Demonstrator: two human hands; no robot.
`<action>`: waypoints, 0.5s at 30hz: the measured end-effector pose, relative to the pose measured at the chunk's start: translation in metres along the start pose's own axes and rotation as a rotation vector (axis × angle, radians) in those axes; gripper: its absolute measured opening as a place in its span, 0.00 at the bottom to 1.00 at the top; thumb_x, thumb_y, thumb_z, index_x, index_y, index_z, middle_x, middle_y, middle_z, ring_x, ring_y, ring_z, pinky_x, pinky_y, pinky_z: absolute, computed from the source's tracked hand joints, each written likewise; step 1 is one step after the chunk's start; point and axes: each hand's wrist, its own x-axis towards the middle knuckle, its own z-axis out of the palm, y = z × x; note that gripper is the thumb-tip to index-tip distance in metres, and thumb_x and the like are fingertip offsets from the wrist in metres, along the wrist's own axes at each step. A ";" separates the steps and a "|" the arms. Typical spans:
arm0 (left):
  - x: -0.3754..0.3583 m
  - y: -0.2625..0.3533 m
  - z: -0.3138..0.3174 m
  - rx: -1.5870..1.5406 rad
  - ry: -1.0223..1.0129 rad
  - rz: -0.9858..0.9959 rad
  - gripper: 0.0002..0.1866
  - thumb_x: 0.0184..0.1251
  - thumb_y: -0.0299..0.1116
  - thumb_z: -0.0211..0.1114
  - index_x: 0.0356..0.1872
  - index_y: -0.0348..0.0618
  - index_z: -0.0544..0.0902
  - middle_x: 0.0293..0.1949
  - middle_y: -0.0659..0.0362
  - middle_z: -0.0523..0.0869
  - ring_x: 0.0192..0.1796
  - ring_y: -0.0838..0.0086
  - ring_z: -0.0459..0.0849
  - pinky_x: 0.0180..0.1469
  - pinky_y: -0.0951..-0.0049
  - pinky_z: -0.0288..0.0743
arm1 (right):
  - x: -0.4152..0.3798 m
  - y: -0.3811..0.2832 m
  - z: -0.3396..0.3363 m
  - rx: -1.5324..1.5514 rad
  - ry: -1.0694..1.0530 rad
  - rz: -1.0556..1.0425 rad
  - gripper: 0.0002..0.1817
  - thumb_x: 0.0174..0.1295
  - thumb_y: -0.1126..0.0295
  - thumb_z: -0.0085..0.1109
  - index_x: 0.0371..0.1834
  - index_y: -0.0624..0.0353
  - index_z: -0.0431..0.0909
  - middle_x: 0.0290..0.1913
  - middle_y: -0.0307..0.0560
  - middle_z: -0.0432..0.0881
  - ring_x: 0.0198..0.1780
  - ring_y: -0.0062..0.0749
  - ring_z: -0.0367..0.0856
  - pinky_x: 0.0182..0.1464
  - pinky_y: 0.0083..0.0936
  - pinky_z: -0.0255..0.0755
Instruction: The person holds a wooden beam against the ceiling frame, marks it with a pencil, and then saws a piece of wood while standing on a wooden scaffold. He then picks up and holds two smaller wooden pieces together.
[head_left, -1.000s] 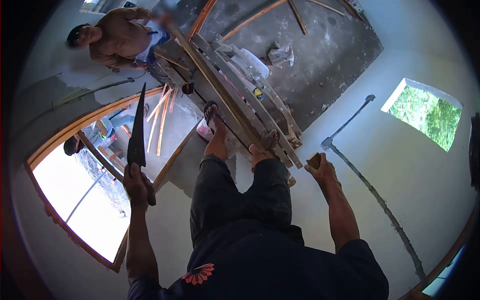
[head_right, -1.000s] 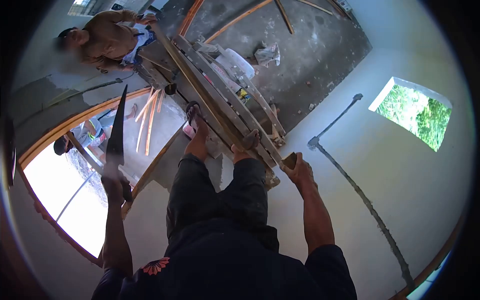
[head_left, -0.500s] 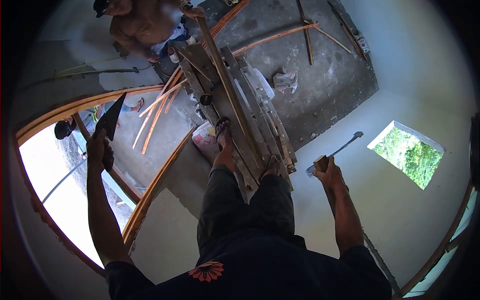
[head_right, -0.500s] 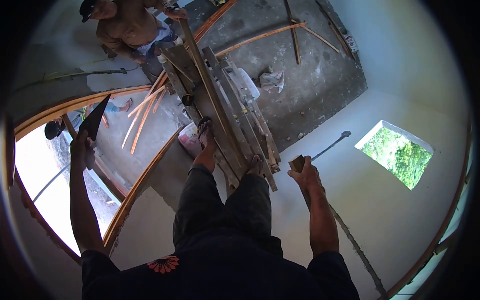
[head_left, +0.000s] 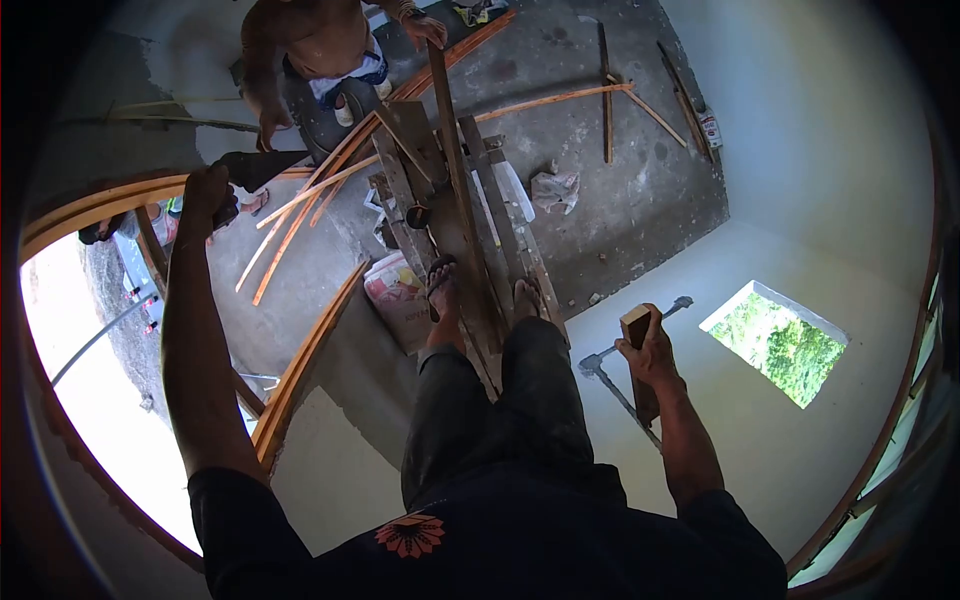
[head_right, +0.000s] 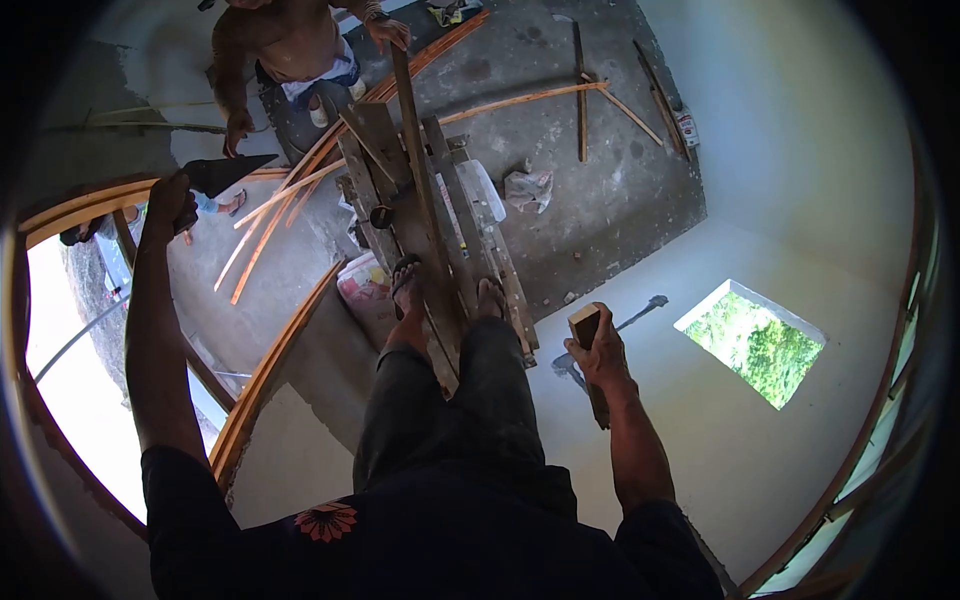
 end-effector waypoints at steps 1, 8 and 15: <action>0.000 0.004 0.000 -0.030 0.007 -0.027 0.11 0.65 0.38 0.57 0.34 0.39 0.79 0.21 0.59 0.79 0.19 0.74 0.78 0.21 0.71 0.73 | 0.006 0.000 0.004 0.023 0.000 -0.026 0.44 0.52 0.64 0.70 0.67 0.56 0.49 0.55 0.68 0.71 0.54 0.63 0.76 0.54 0.48 0.72; 0.004 0.020 0.016 -0.125 0.122 -0.013 0.11 0.66 0.38 0.56 0.38 0.41 0.78 0.23 0.62 0.77 0.21 0.78 0.77 0.22 0.74 0.73 | 0.081 -0.046 0.007 0.090 -0.021 -0.242 0.40 0.55 0.63 0.69 0.64 0.57 0.50 0.50 0.68 0.74 0.49 0.64 0.78 0.51 0.47 0.74; 0.024 -0.018 0.048 0.470 0.572 0.162 0.29 0.63 0.37 0.59 0.63 0.33 0.70 0.51 0.41 0.82 0.50 0.52 0.84 0.53 0.57 0.76 | 0.192 -0.110 0.031 0.160 0.080 -0.758 0.40 0.53 0.63 0.71 0.61 0.57 0.52 0.40 0.56 0.74 0.40 0.50 0.77 0.43 0.43 0.73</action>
